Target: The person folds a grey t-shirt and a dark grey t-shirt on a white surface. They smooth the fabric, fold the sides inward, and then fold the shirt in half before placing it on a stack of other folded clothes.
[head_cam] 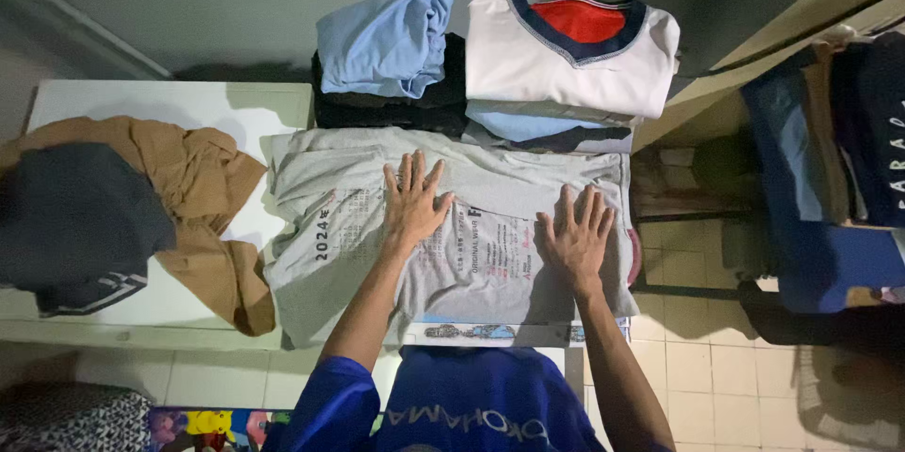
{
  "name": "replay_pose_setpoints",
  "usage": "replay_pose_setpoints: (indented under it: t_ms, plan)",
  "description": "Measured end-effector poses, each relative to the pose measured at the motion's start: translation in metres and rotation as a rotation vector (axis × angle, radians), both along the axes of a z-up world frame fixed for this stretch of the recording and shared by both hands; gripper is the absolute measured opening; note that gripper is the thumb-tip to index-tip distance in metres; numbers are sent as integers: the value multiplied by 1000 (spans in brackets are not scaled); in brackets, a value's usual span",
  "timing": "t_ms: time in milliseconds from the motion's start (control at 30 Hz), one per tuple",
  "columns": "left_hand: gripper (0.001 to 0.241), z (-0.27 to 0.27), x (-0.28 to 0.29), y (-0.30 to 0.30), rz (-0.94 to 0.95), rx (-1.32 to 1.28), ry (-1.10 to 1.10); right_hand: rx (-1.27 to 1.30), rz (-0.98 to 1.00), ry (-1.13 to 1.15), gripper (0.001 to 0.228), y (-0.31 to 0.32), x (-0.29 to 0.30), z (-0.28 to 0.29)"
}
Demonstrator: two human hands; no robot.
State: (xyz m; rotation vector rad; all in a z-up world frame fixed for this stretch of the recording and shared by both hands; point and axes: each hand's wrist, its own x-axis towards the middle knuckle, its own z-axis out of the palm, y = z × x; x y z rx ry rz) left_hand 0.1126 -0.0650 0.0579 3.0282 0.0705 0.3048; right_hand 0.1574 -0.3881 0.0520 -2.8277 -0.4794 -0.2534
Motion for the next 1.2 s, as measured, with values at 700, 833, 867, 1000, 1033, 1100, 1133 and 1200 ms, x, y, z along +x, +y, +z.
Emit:
replay_pose_setpoints:
  t_ms: [700, 833, 867, 1000, 1033, 1100, 1133, 1200]
  plan:
    - [61, -11, -128, -119, -244, -168, 94, -32, 150, 3, 71, -42, -81, -16]
    - [68, -6, -136, -107, -203, -194, 168, 19, 95, 85, 75, -53, -108, 3]
    - [69, -3, -140, -103, -193, -202, 188, 6, 67, 131, 76, -55, -112, 6]
    - [72, 4, -147, -94, -167, -215, 242, 47, 70, 95, 78, -60, -124, 10]
    - [72, 4, -149, -93, -166, -210, 250, 61, 50, 114, 80, -62, -127, 9]
    - [72, 4, -151, -92, -181, -172, 199, 90, 8, 151, 83, -65, -131, 7]
    - [72, 4, -151, -93, -190, -153, 173, 75, -8, 133, 85, -67, -133, 8]
    - [77, 4, -151, -93, -181, -153, 153, 45, -36, 98, 90, -68, -134, 10]
